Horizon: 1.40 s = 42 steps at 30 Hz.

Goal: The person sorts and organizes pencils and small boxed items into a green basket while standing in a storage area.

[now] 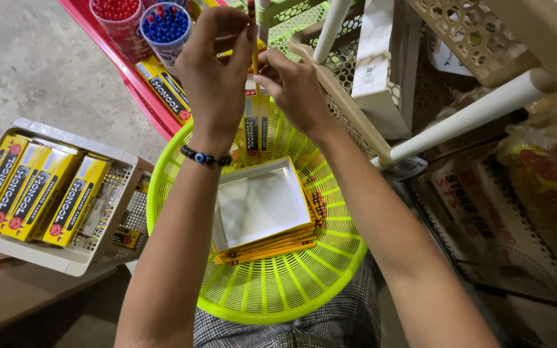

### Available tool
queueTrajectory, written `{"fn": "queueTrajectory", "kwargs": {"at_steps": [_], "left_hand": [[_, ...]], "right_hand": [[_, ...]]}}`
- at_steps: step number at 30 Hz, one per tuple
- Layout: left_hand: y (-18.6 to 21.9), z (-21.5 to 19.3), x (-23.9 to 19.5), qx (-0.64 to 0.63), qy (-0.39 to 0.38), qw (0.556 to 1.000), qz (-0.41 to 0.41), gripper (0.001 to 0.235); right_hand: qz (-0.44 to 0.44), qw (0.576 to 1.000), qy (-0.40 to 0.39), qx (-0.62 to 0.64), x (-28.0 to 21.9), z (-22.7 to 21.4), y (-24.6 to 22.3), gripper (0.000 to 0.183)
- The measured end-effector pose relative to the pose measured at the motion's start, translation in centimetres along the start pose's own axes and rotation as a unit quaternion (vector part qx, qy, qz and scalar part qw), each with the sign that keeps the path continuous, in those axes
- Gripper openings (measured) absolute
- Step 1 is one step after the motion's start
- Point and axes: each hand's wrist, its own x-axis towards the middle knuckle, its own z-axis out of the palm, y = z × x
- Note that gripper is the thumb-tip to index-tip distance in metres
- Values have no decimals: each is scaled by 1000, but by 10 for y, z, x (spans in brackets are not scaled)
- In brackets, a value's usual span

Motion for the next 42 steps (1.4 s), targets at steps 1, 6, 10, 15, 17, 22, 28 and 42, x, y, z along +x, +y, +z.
{"fn": "queueTrajectory", "kwargs": {"at_steps": [1, 6, 10, 15, 17, 22, 28, 42], "left_hand": [[-4, 2, 0, 0, -1, 1000, 0, 11], [-19, 8, 0, -16, -23, 1000, -9, 13], [-28, 12, 1, -7, -27, 1000, -6, 13], [-40, 13, -4, 76, -30, 997, 0, 13], [-45, 10, -9, 102, -29, 994, 12, 14], [-61, 8, -25, 158, -35, 987, 9, 14], [-79, 7, -44, 194, -65, 978, -36, 16], [-33, -8, -55, 253, -107, 960, -50, 14]], "right_hand": [[0, 1000, 1, 0, 0, 0, 1, 16], [44, 997, -19, -61, -1, 0, 9, 15], [20, 997, -7, -68, 0, 0, 12, 15], [5, 1000, 9, -28, 0, 4, 25, 19], [19, 999, 15, -32, 1, 5, 22, 20], [86, 995, 1, -46, 0, 8, 17, 20], [45, 998, 35, -5, -5, 12, 13, 26], [11, 1000, -4, 2, -18, 1, 0, 19]]}}
